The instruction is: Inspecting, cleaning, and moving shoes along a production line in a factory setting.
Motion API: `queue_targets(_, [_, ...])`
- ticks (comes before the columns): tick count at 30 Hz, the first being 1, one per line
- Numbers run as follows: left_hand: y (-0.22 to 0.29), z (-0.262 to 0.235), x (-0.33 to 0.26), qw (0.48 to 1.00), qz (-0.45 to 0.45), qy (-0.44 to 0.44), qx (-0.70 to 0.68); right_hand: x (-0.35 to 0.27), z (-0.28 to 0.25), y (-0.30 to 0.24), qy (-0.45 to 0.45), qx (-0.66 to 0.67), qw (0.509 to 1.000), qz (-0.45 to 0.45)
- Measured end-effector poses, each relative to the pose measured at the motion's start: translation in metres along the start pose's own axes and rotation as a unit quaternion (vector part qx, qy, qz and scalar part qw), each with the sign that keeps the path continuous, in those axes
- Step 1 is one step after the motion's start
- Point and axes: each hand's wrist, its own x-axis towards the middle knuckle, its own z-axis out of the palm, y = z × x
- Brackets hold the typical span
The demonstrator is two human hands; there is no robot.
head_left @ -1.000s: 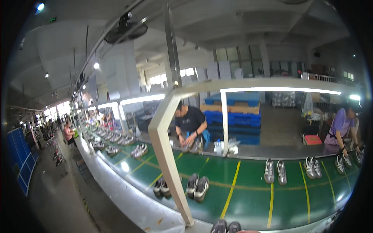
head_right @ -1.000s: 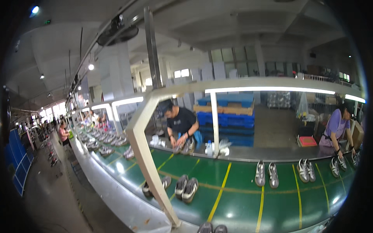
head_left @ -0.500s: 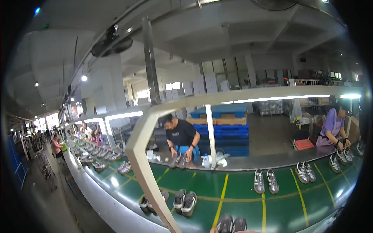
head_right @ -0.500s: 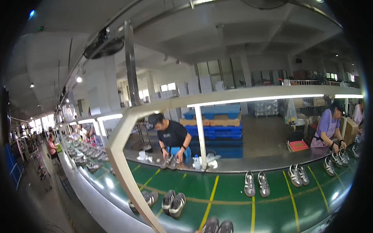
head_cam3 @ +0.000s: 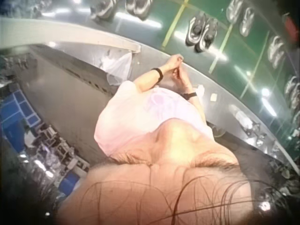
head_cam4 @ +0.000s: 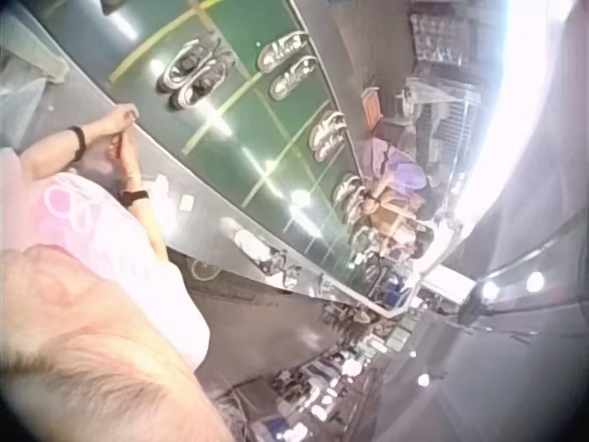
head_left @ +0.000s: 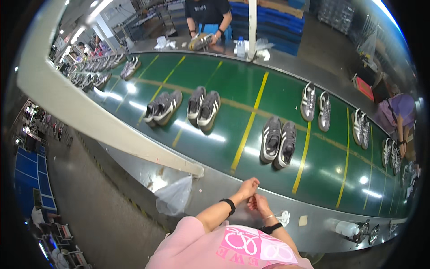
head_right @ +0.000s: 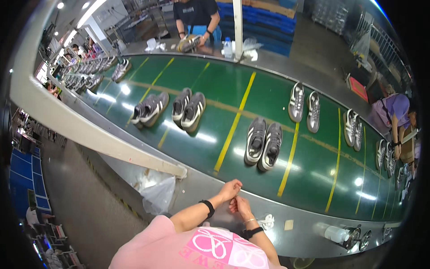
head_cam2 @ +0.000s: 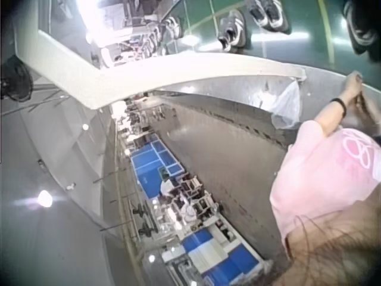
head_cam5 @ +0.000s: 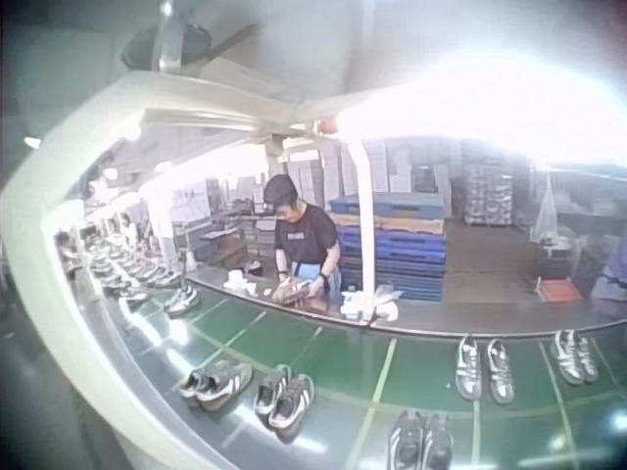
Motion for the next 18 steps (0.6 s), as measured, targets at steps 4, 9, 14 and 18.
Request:
queue_targets(4, [0.001, 0.001, -0.003, 0.999, -0.002, -0.003, -0.052, 0.007, 0.005, 0.011, 0.024, -0.015, 0.998, 0.050])
queue_targets(9, [0.006, -0.001, -0.002, 0.998, -0.001, -0.020, -0.052, 0.011, 0.008, -0.002, 0.048, -0.048, 0.996, 0.058])
queue_targets(14, [0.004, -0.003, 0.008, 0.989, -0.026, -0.066, -0.127, 0.011, 0.006, -0.014, 0.061, -0.070, 0.989, 0.118])
queue_targets(18, [-0.001, 0.000, 0.012, 0.985, -0.032, -0.050, -0.164, 0.012, 0.004, -0.013, 0.073, -0.055, 0.988, 0.123])
